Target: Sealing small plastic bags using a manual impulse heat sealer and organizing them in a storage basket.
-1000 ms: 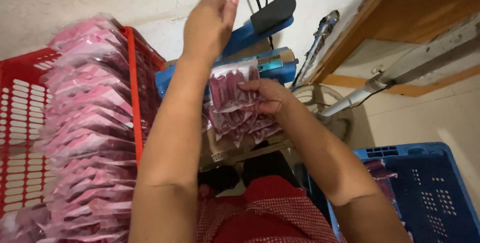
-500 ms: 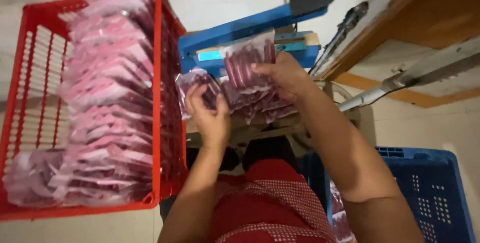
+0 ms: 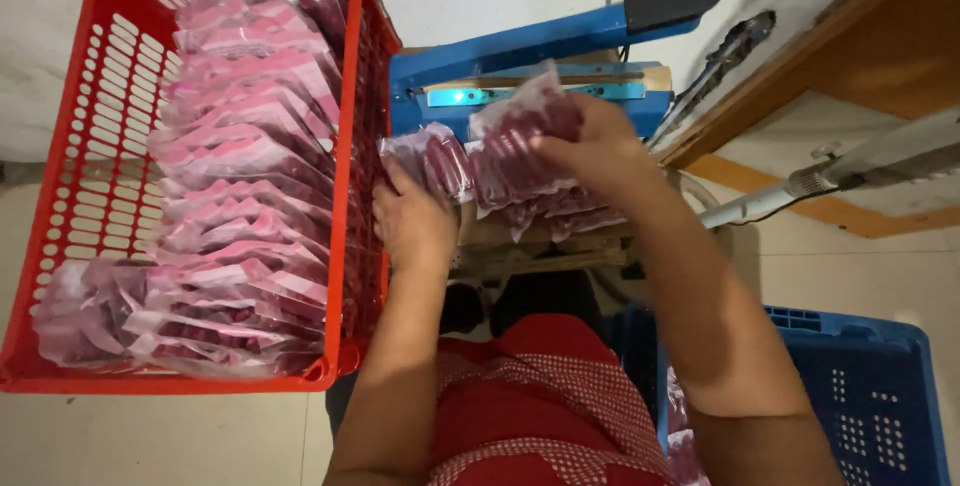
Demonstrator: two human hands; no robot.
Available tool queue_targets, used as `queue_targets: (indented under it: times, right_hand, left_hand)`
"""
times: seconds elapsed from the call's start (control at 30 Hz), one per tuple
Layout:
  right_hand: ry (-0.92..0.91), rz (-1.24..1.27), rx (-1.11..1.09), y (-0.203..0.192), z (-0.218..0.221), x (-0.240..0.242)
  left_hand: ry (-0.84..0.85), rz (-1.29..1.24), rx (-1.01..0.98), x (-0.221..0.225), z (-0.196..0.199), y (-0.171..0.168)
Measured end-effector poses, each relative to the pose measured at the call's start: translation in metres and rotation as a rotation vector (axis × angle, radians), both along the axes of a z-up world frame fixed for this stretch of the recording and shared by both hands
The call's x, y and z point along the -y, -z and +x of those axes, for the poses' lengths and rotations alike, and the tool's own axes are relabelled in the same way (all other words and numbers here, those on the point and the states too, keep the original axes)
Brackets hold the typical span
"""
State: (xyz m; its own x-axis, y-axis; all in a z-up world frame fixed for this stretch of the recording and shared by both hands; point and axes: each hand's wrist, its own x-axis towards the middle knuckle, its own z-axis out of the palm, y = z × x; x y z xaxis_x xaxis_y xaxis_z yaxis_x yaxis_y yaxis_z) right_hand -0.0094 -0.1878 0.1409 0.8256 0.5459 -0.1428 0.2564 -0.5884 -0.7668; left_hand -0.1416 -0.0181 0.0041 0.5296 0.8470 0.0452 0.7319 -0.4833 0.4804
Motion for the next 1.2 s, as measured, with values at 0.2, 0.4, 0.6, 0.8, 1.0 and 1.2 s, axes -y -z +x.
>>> queue_targets:
  times: [0.2,0.4,0.6,0.8,1.0,1.2]
  right_hand:
    - [0.166,0.257,-0.126,-0.024,0.002,0.032]
    - [0.189,0.551,-0.194,-0.026,-0.001,0.041]
    - [0.171,0.455,-0.183,-0.021,-0.007,0.037]
    - [0.213,0.400,-0.171,-0.018,-0.010,0.036]
    - [0.201,0.302,-0.096,-0.016,-0.022,0.019]
    - [0.010,0.050,-0.091,0.024,-0.025,-0.027]
  left_hand:
    - [0.033,-0.020,-0.083,0.003,0.002,-0.001]
    - [-0.015,0.024,-0.157,-0.005,0.020,0.015]
    - [-0.114,-0.121,0.231,-0.013,0.026,0.009]
    - [-0.160,-0.414,0.328,-0.033,0.021,0.032]
    - [-0.037,-0.242,0.393,-0.002,-0.005,-0.050]
    - [0.206,0.373,0.777,0.008,-0.032,-0.124]
